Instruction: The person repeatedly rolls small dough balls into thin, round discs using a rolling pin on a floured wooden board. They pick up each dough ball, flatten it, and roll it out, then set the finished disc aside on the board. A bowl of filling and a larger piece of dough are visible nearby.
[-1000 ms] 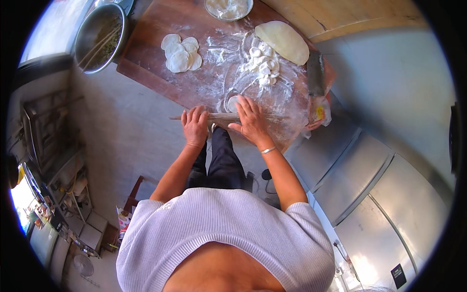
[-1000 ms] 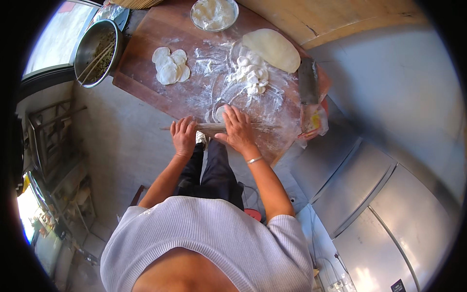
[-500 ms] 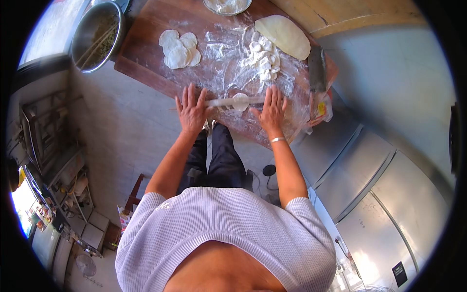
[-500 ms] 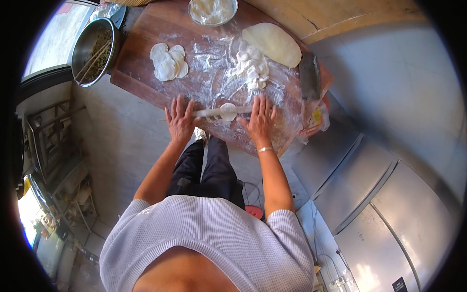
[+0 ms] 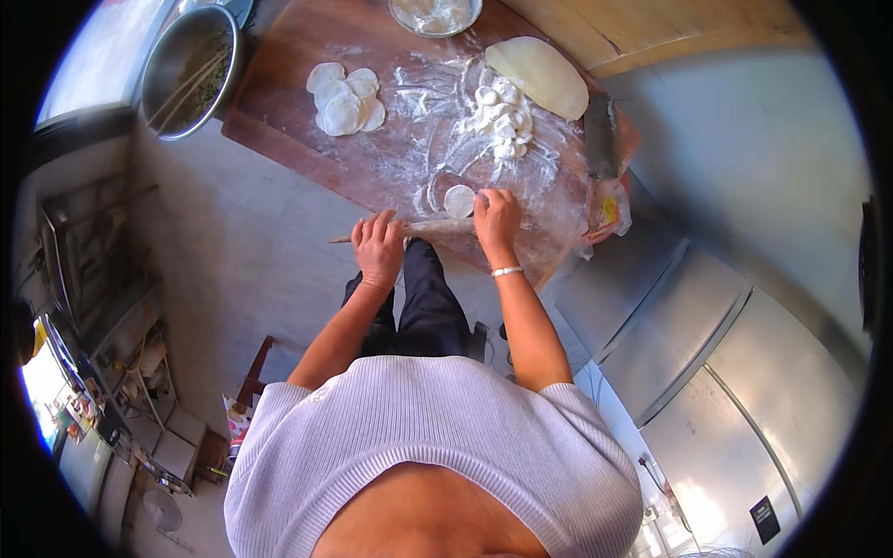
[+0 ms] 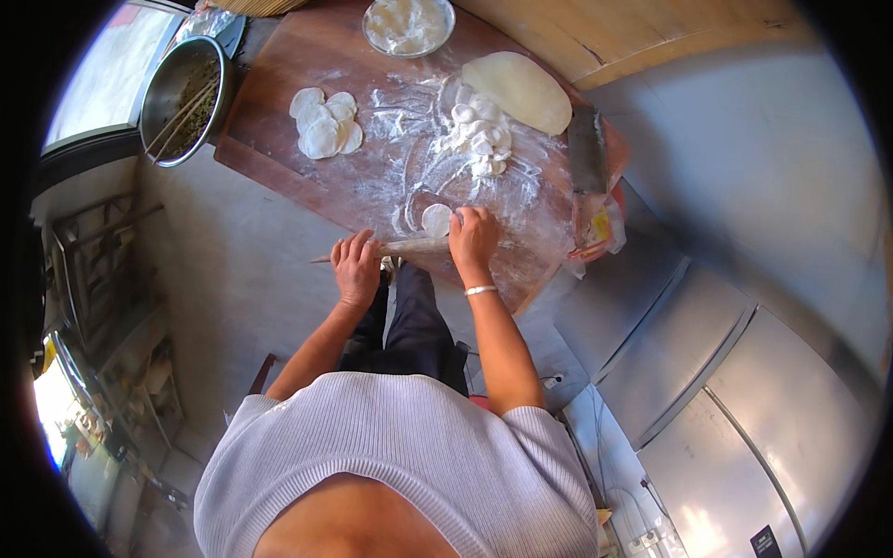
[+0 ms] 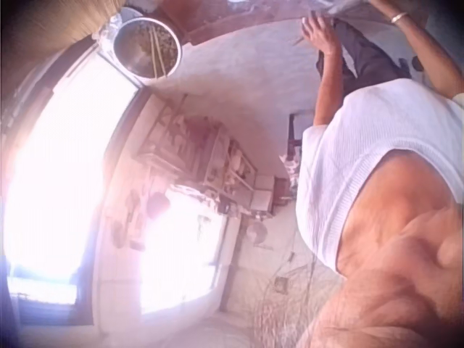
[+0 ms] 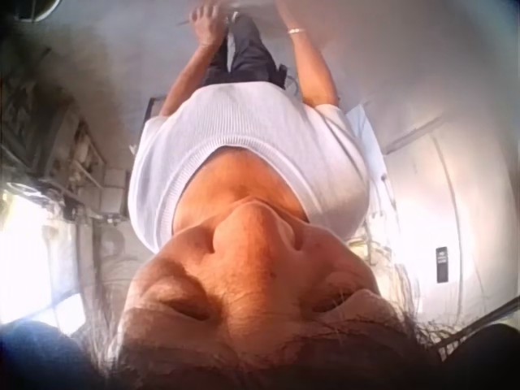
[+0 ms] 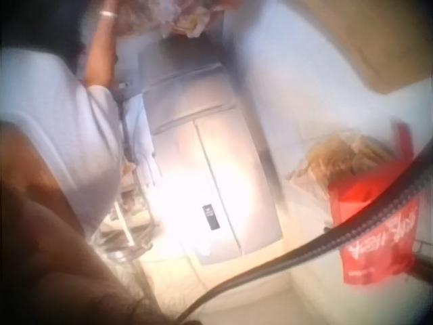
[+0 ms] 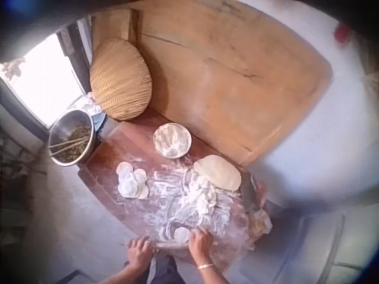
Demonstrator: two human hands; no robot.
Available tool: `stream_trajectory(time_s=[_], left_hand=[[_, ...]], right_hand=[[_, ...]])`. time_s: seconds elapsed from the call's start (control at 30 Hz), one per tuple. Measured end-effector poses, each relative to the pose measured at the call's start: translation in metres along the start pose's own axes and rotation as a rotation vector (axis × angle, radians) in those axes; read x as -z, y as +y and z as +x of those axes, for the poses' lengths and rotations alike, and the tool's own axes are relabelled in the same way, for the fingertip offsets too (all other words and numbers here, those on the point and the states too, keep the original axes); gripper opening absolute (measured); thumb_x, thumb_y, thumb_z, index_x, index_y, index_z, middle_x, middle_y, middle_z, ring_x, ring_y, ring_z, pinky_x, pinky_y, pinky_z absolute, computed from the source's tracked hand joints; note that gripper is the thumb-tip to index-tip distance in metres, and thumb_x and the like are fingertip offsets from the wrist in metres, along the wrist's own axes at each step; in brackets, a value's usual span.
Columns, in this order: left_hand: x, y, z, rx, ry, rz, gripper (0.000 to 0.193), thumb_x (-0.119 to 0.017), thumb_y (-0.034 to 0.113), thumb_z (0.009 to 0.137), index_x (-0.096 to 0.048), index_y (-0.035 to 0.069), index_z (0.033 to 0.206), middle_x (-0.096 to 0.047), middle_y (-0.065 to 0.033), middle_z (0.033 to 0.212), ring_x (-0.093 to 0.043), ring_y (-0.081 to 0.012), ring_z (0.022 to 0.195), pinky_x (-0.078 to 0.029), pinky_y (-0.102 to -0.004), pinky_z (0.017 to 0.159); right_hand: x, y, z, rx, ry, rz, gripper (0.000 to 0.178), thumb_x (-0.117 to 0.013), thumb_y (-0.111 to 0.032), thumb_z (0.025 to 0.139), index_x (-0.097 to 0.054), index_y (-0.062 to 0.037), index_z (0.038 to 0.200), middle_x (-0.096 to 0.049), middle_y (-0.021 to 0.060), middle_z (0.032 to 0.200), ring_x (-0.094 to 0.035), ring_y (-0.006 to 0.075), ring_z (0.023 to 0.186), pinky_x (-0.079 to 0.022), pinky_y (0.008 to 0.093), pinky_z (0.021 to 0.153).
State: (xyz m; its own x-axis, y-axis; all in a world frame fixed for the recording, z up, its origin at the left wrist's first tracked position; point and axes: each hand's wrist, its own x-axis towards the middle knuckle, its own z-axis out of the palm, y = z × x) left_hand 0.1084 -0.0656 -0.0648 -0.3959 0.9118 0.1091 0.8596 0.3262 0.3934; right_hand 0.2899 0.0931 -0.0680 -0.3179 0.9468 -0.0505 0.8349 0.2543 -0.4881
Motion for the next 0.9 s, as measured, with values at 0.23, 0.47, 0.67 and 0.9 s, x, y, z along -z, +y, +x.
stream_trajectory(time_s=[0.23,0.47,0.67,0.9], left_hand=[[0.016,-0.006,-0.013,0.016,-0.025,-0.057,0.023,-0.068,0.012,0.079,-0.063,0.015,0.101,-0.066,-0.0001,0.121,-0.061,-0.023,0.115,-0.037,-0.0478,0.108],[0.02,-0.013,-0.024,0.072,-0.036,-0.078,0.023,-0.069,0.013,0.079,-0.063,0.015,0.101,-0.066,0.0007,0.117,-0.061,-0.0213,0.113,-0.037,-0.0476,0.107],[0.019,-0.018,-0.029,0.076,-0.049,-0.101,0.026,-0.071,0.014,0.078,-0.063,0.015,0.103,-0.066,0.0007,0.116,-0.062,-0.0217,0.111,-0.038,-0.0488,0.106],[0.024,-0.013,-0.021,0.065,-0.057,-0.098,0.023,-0.069,0.014,0.079,-0.064,0.016,0.102,-0.067,0.0011,0.114,-0.063,-0.0211,0.111,-0.038,-0.0478,0.106]], right_hand=[[-0.021,-0.001,0.019,-0.018,-0.049,-0.079,0.011,-0.072,-0.018,0.08,-0.071,-0.0062,0.08,-0.068,0.0153,0.079,-0.066,0.0373,0.077,-0.052,0.0486,0.071],[-0.014,-0.015,0.019,-0.05,-0.159,0.051,0.015,-0.076,-0.014,0.078,-0.068,-0.0054,0.087,-0.071,0.013,0.077,-0.07,0.0335,0.073,-0.054,0.0432,0.066],[-0.025,-0.03,0.049,0.012,-0.398,0.316,0.016,-0.077,-0.01,0.078,-0.07,-0.0032,0.092,-0.072,0.0087,0.078,-0.069,0.0229,0.069,-0.054,0.0367,0.064],[-0.037,-0.099,0.136,0.051,-0.181,0.768,0.012,-0.077,-0.013,0.083,-0.072,-0.0024,0.088,-0.071,0.0068,0.082,-0.066,0.0141,0.072,-0.054,0.0312,0.065]])
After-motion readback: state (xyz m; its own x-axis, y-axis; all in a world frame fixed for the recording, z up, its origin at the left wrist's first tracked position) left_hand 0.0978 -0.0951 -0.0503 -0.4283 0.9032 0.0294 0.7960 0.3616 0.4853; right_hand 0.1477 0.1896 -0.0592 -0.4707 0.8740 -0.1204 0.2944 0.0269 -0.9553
